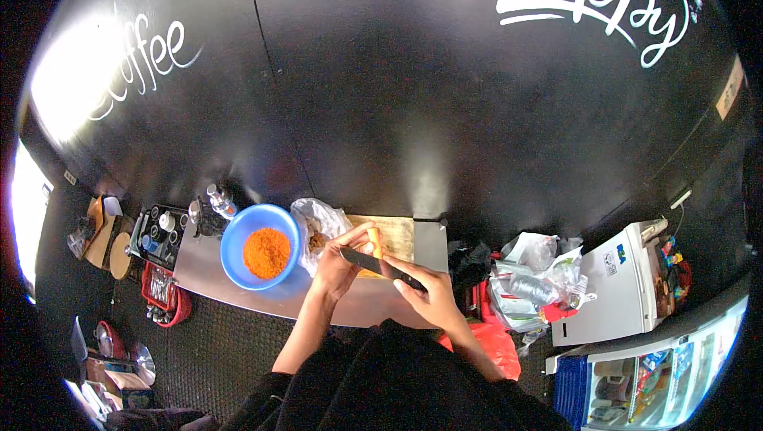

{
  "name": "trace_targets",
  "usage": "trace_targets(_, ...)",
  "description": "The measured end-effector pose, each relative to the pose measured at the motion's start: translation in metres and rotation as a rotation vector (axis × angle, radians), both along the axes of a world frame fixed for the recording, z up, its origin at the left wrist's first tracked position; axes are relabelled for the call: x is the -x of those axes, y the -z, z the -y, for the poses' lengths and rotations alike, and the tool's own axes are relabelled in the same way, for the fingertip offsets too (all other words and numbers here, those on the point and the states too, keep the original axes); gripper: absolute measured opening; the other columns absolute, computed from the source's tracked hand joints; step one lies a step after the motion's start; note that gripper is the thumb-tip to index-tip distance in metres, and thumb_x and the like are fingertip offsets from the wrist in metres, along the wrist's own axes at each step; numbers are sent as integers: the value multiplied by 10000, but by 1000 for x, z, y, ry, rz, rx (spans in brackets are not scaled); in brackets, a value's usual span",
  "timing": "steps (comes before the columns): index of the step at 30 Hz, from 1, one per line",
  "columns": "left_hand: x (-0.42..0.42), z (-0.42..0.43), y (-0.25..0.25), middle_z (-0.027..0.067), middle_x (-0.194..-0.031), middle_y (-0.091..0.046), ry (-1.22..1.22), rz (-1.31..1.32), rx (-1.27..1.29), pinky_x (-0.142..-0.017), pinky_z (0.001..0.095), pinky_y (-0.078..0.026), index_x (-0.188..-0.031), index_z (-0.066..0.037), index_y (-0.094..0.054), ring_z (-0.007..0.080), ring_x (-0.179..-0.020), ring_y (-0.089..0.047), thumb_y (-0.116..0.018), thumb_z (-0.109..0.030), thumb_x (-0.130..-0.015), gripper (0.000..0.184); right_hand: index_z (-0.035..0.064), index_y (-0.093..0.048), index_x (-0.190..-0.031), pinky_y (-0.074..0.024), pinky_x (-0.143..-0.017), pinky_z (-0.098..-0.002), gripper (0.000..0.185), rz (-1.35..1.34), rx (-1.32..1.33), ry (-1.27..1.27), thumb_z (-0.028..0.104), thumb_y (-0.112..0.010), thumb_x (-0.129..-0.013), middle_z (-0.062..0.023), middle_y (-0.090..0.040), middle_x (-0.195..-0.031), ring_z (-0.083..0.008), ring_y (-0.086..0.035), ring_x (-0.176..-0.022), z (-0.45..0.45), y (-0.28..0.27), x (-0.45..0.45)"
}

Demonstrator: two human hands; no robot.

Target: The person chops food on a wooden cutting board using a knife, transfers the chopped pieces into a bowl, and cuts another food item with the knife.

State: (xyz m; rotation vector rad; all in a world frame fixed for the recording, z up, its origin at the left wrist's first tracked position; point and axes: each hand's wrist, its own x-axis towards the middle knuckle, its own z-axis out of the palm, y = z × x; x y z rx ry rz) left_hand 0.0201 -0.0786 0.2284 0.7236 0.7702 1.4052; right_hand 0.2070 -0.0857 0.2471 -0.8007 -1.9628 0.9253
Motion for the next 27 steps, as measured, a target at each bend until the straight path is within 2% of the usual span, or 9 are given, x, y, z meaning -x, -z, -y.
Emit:
trace_targets(8,-1,1,-1,115,-992,-598,-31,-9,-23,-742,266,-489,-1108,-19,-532,160,-847,-586,-603,4,-749,367,167,-525,-1152,-463,-788,-361,360,28,-49,-12,189,-560,-794,-141,-577,-1046,-306,-569,-934,0,7,0)
trace_targets(18,-8,5,-6,117,-959,-608,-120,-55,4,-732,284,-502,-1067,0,-547,167,-824,-596,-634,-4,-725,354,169,-519,-1156,-475,-762,-369,363,85,-10,47,160,-553,-794,-137,-586,-1022,-311,-577,-905,4,5,5)
trace_targets(24,-10,5,-4,101,-946,-612,-84,33,21,-714,270,-510,-1065,3,-548,155,-809,-600,-625,13,-729,345,122,-564,-1101,-476,-751,-330,319,-46,57,54,118,-570,-782,-141,-600,-991,-271,-599,-887,5,12,8)
trace_targets(27,-10,4,0,95,-934,-614,-85,46,13,-716,270,-514,-1068,0,-548,150,-801,-603,-614,24,-733,342,68,-577,-1073,-463,-770,-306,290,-103,51,61,97,-568,-785,-144,-604,-997,-235,-600,-908,6,11,11)
